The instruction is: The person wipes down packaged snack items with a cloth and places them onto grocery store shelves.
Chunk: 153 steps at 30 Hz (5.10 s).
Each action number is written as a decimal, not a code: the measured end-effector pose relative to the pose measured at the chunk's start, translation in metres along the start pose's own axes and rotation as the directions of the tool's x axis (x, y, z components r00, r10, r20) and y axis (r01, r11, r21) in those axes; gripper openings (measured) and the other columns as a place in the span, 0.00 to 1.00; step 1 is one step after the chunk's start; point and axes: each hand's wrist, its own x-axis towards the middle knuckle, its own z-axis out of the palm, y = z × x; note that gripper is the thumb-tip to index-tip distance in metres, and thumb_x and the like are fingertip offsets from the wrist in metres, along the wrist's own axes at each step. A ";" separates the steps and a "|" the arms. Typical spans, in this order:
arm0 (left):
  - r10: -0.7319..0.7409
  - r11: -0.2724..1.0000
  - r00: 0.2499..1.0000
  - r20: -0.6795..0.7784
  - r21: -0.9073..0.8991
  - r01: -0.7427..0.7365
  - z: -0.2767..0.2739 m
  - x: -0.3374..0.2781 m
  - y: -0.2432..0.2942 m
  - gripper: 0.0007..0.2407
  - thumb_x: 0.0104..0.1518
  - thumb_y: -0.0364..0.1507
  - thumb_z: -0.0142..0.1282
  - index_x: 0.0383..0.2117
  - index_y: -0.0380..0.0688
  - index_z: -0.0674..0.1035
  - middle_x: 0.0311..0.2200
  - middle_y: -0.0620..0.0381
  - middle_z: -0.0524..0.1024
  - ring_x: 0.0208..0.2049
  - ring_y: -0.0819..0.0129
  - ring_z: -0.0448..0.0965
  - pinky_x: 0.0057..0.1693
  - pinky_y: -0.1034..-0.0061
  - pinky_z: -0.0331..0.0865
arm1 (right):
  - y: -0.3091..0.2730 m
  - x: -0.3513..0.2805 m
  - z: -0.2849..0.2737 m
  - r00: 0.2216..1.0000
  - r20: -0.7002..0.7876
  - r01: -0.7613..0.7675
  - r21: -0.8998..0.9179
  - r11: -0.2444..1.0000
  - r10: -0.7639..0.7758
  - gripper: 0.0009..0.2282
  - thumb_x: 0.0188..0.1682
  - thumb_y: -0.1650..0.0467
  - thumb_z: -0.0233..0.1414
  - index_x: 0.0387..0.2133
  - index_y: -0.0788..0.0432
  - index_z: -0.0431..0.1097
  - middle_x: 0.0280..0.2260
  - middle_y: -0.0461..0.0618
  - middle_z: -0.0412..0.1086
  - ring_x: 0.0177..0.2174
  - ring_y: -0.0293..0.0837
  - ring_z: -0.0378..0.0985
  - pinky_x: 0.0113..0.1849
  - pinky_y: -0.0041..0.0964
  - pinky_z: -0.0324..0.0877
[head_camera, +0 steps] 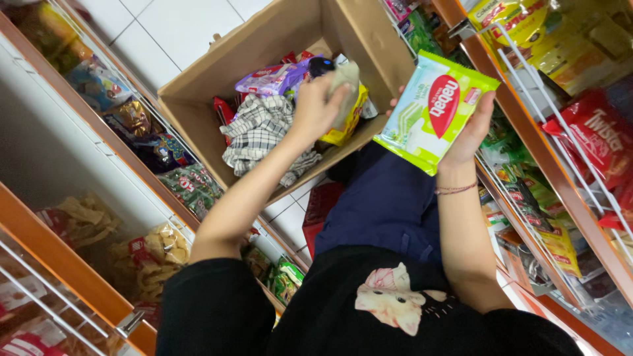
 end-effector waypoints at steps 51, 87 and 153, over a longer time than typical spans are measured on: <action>-0.038 0.468 0.998 -0.044 -0.883 -0.021 0.097 -0.171 0.172 0.21 0.65 0.30 0.57 0.62 0.30 0.70 0.58 0.43 0.74 0.59 0.55 0.74 0.67 0.61 0.65 | -0.052 -0.117 0.046 0.831 -0.074 0.547 -0.078 0.834 -0.552 0.38 0.56 0.45 0.44 0.67 0.64 0.53 0.56 0.59 0.65 0.53 0.53 0.71 0.55 0.53 0.69; 0.649 0.738 0.759 -0.044 0.277 -0.615 0.028 -0.115 0.179 0.22 0.64 0.42 0.53 0.64 0.58 0.71 0.70 0.57 0.59 0.74 0.51 0.53 0.76 0.37 0.42 | -0.014 -0.072 0.043 0.975 0.083 0.212 -0.058 0.975 -0.207 0.40 0.56 0.44 0.42 0.71 0.63 0.51 0.69 0.55 0.57 0.67 0.51 0.63 0.70 0.48 0.57; 0.729 0.650 0.667 -0.157 0.467 -0.600 -0.017 -0.124 0.092 0.17 0.54 0.29 0.65 0.52 0.52 0.80 0.61 0.55 0.73 0.64 0.52 0.70 0.70 0.48 0.54 | 0.028 0.011 0.080 0.976 0.210 0.044 0.081 0.996 -0.060 0.40 0.54 0.42 0.37 0.71 0.58 0.54 0.66 0.57 0.60 0.63 0.55 0.65 0.63 0.53 0.65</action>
